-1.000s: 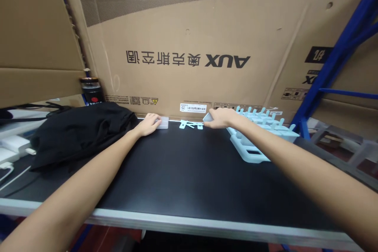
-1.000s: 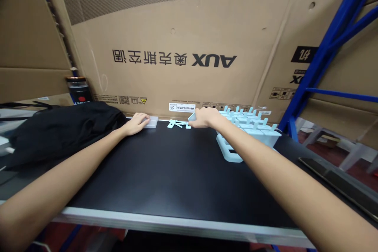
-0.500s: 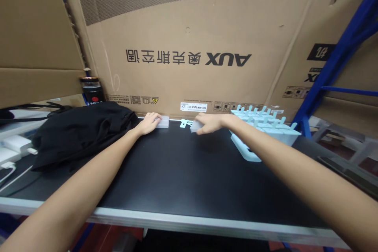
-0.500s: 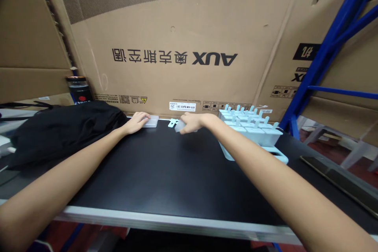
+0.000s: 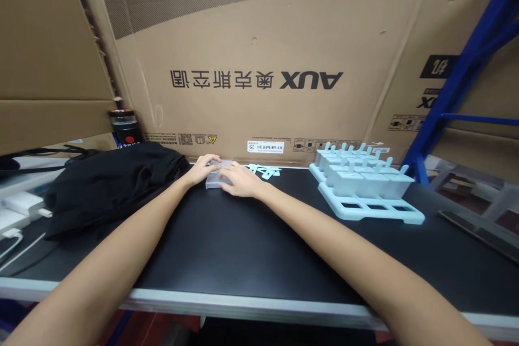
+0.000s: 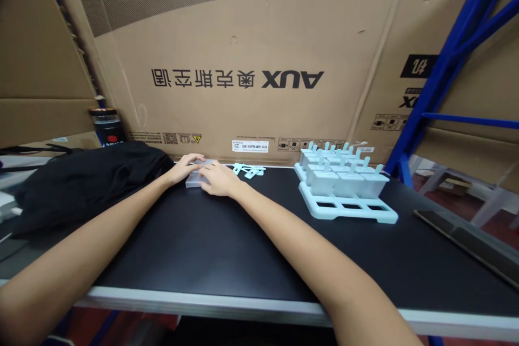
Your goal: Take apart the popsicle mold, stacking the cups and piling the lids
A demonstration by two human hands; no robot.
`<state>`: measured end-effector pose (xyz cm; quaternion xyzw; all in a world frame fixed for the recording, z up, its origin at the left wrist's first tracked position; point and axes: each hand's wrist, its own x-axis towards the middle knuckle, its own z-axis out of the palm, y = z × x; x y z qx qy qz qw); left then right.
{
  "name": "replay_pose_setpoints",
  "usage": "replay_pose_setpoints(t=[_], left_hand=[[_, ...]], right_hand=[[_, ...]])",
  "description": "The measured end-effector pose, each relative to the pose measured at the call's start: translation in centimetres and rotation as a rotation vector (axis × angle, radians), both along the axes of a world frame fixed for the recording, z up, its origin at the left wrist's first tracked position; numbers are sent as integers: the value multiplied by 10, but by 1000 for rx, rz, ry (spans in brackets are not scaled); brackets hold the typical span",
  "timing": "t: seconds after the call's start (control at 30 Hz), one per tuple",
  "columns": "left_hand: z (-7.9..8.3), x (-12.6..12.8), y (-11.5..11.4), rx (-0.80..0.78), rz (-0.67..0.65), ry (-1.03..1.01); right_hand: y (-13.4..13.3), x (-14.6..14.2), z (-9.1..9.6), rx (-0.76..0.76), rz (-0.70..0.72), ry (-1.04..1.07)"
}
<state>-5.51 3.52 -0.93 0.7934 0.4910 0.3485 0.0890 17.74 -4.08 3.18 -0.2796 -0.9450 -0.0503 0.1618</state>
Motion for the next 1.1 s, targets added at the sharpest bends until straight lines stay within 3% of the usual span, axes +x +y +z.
replay_pose_setpoints(t=[0.17, 0.33, 0.43, 0.5, 0.63, 0.77, 0.9, 1.1], left_hand=[[1, 0, 0, -34, -23, -5], [2, 1, -1, -78, -40, -24], [4, 2, -4, -105, -46, -49], [5, 4, -7, -112, -47, -61], [9, 9, -13, -122, -52, -67], [12, 12, -19, -137, -64, -56], [14, 14, -21, -140, -79, -48], [14, 15, -22, -138, -105, -38]], right_hand=[[-16, 20, 7, 41, -20, 55], [-64, 98, 41, 227, -119, 279], [-97, 169, 54, 396, -424, 519], [-112, 215, 49, 444, -651, 659], [-120, 275, 14, 249, -885, 733], [-111, 285, -11, 49, -930, 610], [-106, 284, -6, 77, -956, 554], [-104, 308, 1, 122, -1112, 686]])
